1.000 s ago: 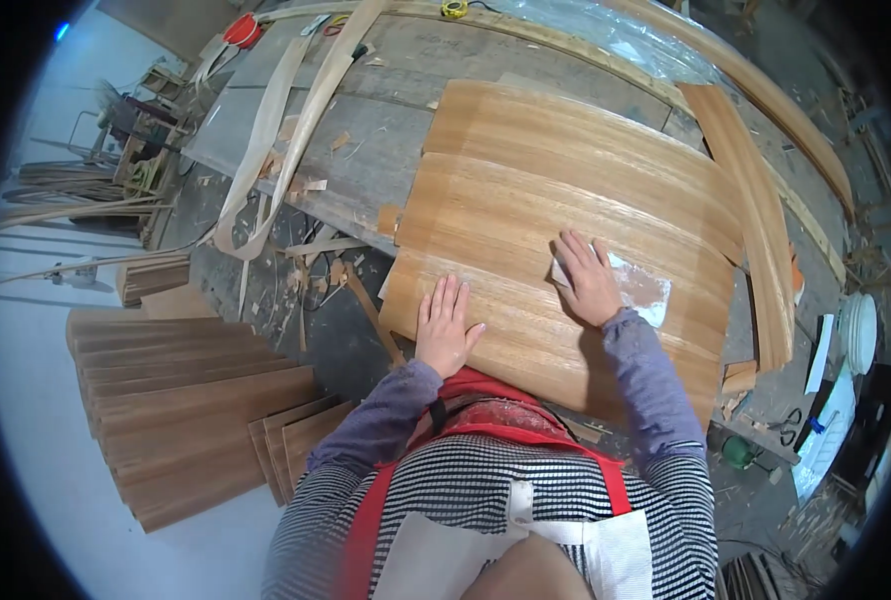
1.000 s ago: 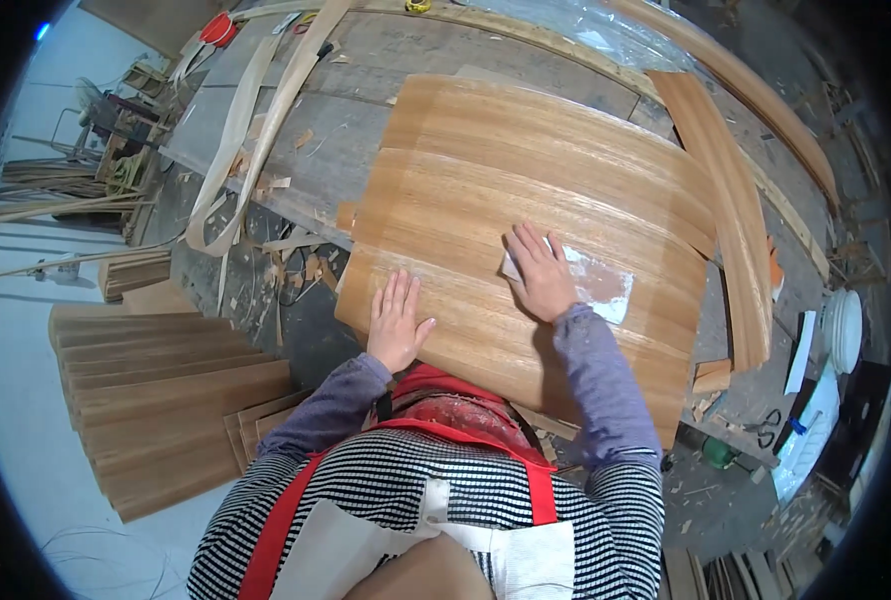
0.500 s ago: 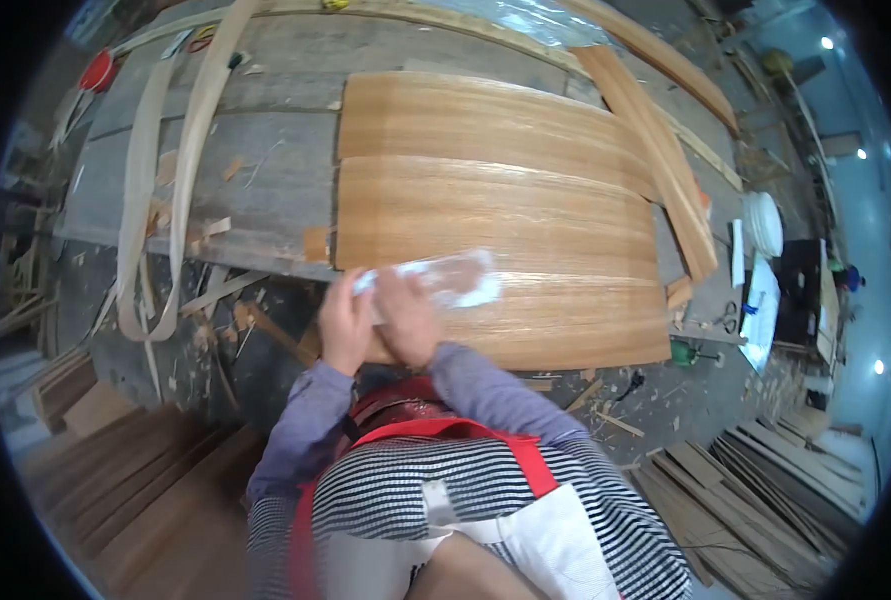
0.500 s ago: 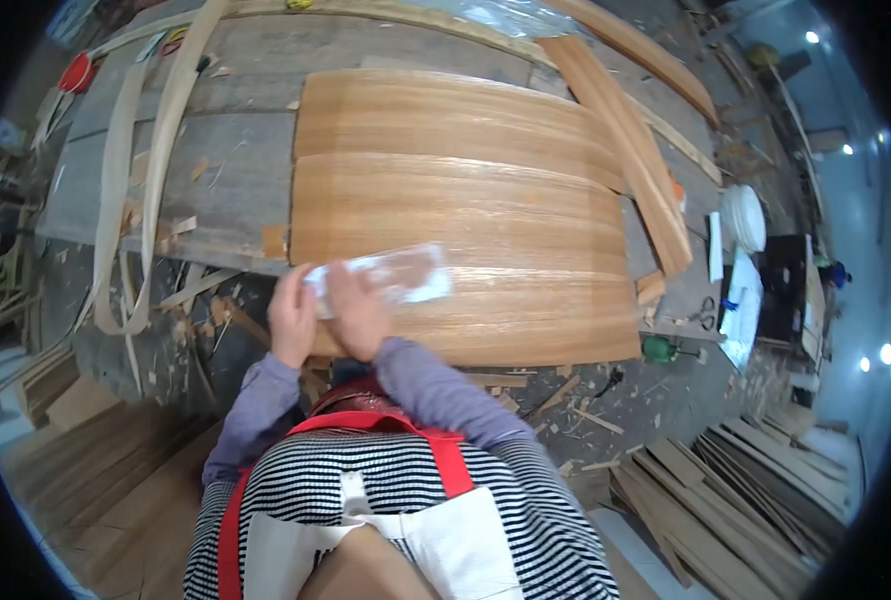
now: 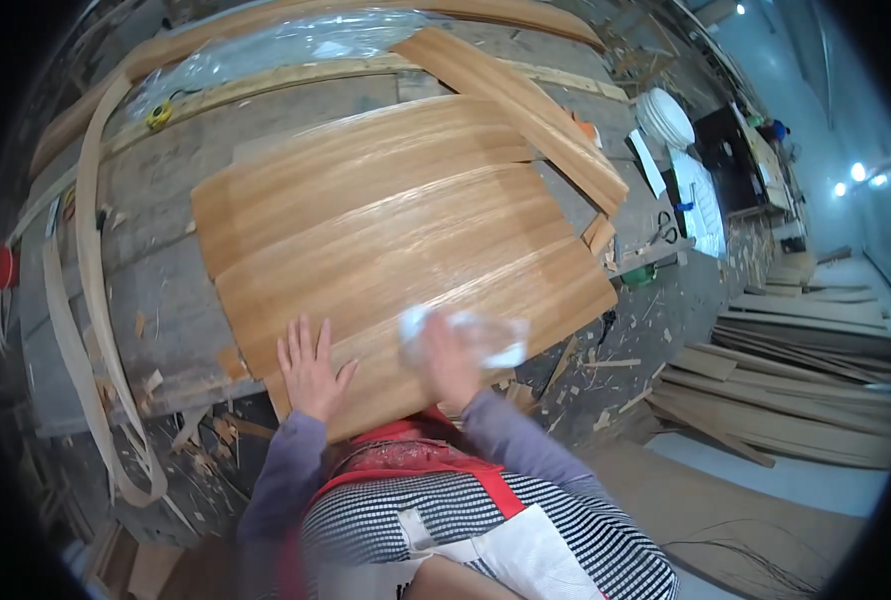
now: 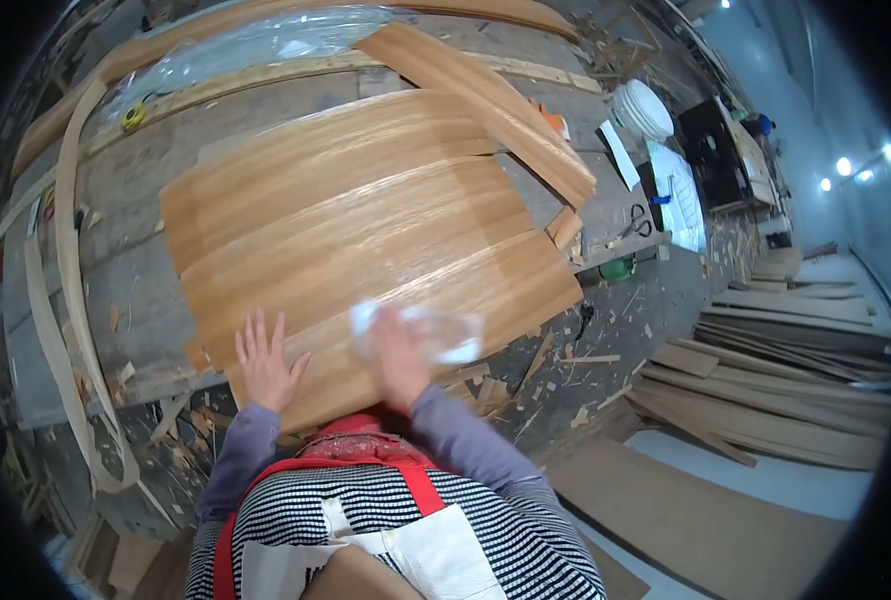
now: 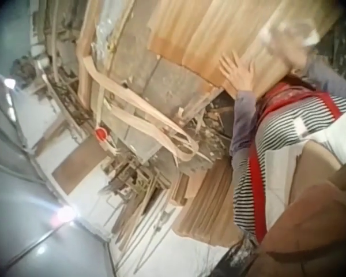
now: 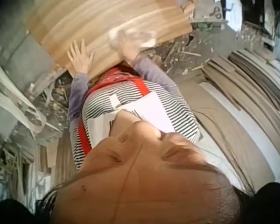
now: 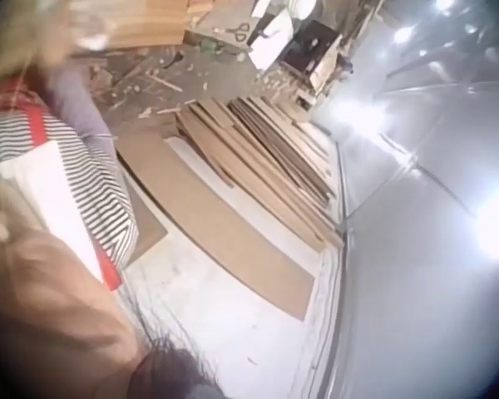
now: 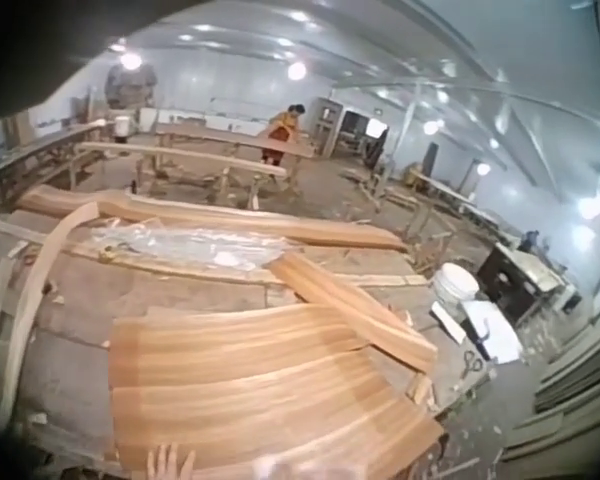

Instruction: Applying glue to wood veneer sheets and pressing them together to form a laminated panel.

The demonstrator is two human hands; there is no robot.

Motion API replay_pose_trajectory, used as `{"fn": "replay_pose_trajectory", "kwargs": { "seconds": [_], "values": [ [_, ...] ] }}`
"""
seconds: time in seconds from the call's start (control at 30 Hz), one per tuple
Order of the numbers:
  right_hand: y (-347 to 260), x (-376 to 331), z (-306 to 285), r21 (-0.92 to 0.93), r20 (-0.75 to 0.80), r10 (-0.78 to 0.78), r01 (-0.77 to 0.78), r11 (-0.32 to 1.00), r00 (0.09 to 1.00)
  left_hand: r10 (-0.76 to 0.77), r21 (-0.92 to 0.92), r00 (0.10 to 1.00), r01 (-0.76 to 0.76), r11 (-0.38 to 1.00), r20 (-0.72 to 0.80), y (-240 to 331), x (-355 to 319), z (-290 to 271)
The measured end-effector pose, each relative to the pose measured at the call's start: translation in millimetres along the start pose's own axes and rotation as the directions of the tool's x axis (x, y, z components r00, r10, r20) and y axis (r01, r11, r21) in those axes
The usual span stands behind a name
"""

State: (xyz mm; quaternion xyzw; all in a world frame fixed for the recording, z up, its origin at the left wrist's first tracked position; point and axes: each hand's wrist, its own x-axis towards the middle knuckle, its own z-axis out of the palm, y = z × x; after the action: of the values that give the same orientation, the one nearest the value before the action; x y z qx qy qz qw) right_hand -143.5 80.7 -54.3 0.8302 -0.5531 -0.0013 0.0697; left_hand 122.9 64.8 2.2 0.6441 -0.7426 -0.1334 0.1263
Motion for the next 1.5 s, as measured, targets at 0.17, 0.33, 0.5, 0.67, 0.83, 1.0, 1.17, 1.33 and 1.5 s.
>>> {"fn": "replay_pose_trajectory", "kwargs": {
  "seconds": [0.17,0.33,0.5,0.67,0.83,1.0,1.17,1.33,1.5],
  "values": [
    [98,79,-1,0.166,0.035,0.206,-0.209,0.964,0.978,-0.018,0.067,1.0,0.017,0.998,0.024,3,2,-7],
    [107,150,13,0.229,-0.004,0.324,-0.314,0.921,0.946,-0.021,0.166,0.995,0.005,0.986,0.098,-4,6,5],
    [84,198,28,0.282,-0.04,0.108,-0.092,0.955,0.993,-0.024,0.15,0.992,0.004,0.989,0.128,1,13,2],
    [178,306,18,0.383,-0.256,0.482,-0.37,0.847,0.838,-0.112,0.117,0.969,0.087,0.989,0.222,21,26,-12],
    [34,297,20,0.453,-0.216,-0.329,0.392,0.8,0.919,-0.113,0.144,0.979,0.088,0.986,0.171,4,18,-5],
    [202,424,41,0.513,-0.132,0.438,-0.316,0.798,0.889,-0.183,0.168,0.952,0.144,0.975,0.246,3,18,-10],
    [32,439,46,0.266,-0.195,-0.01,0.063,0.962,0.981,-0.166,0.124,0.958,0.14,0.982,0.232,-3,20,-4],
    [-89,398,27,0.384,-0.299,-0.654,0.715,0.585,0.695,-0.112,0.032,0.976,0.108,0.994,0.187,-6,26,-11],
    [8,422,29,0.293,-0.341,-0.418,0.518,0.804,0.842,-0.142,-0.042,0.983,0.148,0.988,0.118,-13,14,-19]
  ]
}}
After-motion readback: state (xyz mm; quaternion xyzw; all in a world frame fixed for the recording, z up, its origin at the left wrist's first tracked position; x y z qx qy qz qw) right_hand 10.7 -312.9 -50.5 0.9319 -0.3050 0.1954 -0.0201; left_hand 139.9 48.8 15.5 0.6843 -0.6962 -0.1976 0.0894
